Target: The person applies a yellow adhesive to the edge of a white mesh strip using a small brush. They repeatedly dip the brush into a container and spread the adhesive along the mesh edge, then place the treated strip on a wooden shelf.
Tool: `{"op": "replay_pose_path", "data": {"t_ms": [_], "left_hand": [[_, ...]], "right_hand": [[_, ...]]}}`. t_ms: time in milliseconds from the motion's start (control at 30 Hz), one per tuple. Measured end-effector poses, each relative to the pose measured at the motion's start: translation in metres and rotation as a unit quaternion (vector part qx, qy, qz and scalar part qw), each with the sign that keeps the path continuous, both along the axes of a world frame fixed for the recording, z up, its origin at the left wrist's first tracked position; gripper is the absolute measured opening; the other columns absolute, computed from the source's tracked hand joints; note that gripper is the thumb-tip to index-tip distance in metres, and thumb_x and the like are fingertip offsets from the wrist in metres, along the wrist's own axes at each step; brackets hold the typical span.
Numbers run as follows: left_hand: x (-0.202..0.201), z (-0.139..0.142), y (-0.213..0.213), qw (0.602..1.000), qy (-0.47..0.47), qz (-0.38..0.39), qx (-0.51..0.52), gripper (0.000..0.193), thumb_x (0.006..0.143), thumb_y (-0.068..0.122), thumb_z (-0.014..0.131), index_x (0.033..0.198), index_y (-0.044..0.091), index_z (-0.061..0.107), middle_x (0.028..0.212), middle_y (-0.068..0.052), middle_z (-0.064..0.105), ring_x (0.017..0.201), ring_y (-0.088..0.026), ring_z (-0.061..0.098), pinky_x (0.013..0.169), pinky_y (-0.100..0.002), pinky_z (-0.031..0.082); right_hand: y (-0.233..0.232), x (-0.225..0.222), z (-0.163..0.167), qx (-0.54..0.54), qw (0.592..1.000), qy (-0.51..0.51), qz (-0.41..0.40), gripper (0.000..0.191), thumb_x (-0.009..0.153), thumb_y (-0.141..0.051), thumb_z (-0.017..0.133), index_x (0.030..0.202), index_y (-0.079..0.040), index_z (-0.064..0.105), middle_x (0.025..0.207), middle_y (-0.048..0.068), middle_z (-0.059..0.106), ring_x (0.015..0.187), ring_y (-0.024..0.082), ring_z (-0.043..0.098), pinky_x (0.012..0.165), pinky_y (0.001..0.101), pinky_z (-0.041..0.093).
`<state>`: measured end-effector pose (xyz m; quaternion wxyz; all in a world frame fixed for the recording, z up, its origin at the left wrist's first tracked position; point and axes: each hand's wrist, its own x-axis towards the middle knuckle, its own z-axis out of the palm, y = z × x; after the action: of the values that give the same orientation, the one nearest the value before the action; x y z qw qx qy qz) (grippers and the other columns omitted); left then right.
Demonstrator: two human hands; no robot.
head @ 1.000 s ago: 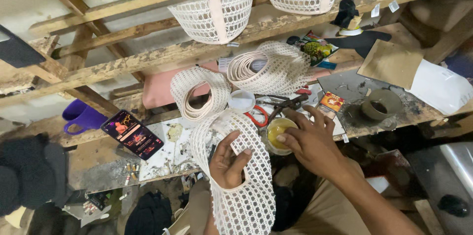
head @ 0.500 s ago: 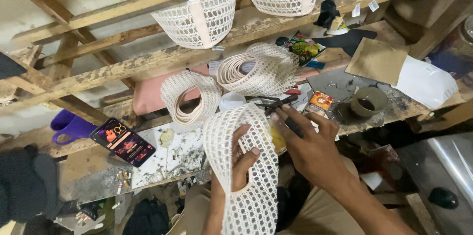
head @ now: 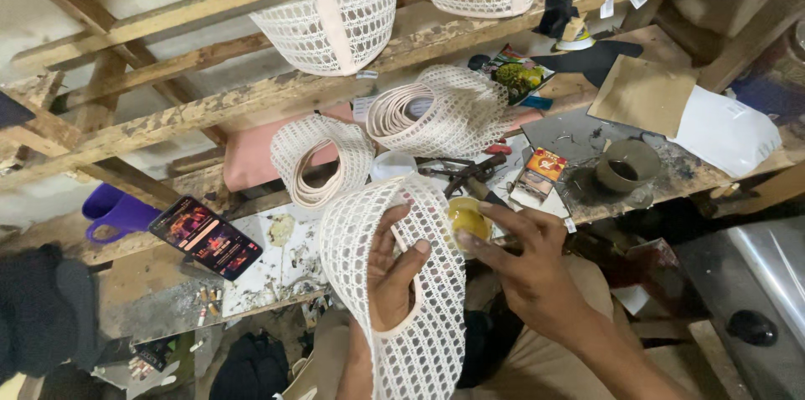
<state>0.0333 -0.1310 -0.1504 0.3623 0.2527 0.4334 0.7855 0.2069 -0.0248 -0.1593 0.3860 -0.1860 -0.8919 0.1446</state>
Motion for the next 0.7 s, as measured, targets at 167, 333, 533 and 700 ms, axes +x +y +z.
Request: {"op": "replay_pose_path", "data": {"t_ms": [167,333,533,700], "left_hand": [[0.006,0.007,0.006,1.0,0.014,0.009,-0.002,0.054,0.086,-0.005,0.067,0.138,-0.001,0.055,0.143,-0.02,0.058,0.132,-0.024,0.056,0.11,-0.037,0.045],[0.009,0.016,0.001,0.997,-0.071,0.025,-0.023,0.054,0.087,-0.004,0.065,0.14,-0.003,0.055,0.134,-0.021,0.062,0.119,-0.027,0.061,0.102,-0.038,0.049],[0.007,0.02,0.007,0.997,-0.058,0.039,0.013,0.055,0.088,-0.005,0.063,0.141,-0.003,0.049,0.136,-0.022,0.061,0.121,-0.025,0.06,0.102,-0.037,0.05],[0.007,0.017,0.007,0.999,-0.01,0.007,-0.04,0.06,0.084,-0.006,0.065,0.142,-0.003,0.051,0.139,-0.017,0.06,0.126,-0.024,0.058,0.102,-0.037,0.05]], "right_hand": [[0.002,-0.007,-0.001,0.054,0.997,0.008,-0.048,0.066,0.075,0.006,0.069,0.134,-0.023,0.066,0.148,0.004,0.055,0.119,0.033,0.044,0.104,0.0425,0.031],[-0.006,-0.007,0.0,0.049,0.998,0.015,-0.027,0.068,0.068,0.01,0.067,0.125,-0.026,0.07,0.144,0.003,0.057,0.115,0.03,0.046,0.1,0.0411,0.034],[-0.011,-0.006,-0.004,-0.028,0.997,0.066,-0.025,0.069,0.07,0.02,0.06,0.122,-0.023,0.073,0.144,0.002,0.058,0.119,0.033,0.043,0.096,0.0298,0.047],[-0.003,-0.009,0.007,0.061,0.995,0.069,-0.047,0.058,0.077,0.011,0.066,0.122,-0.025,0.071,0.146,-0.001,0.056,0.118,0.029,0.044,0.101,0.0363,0.041]]}}
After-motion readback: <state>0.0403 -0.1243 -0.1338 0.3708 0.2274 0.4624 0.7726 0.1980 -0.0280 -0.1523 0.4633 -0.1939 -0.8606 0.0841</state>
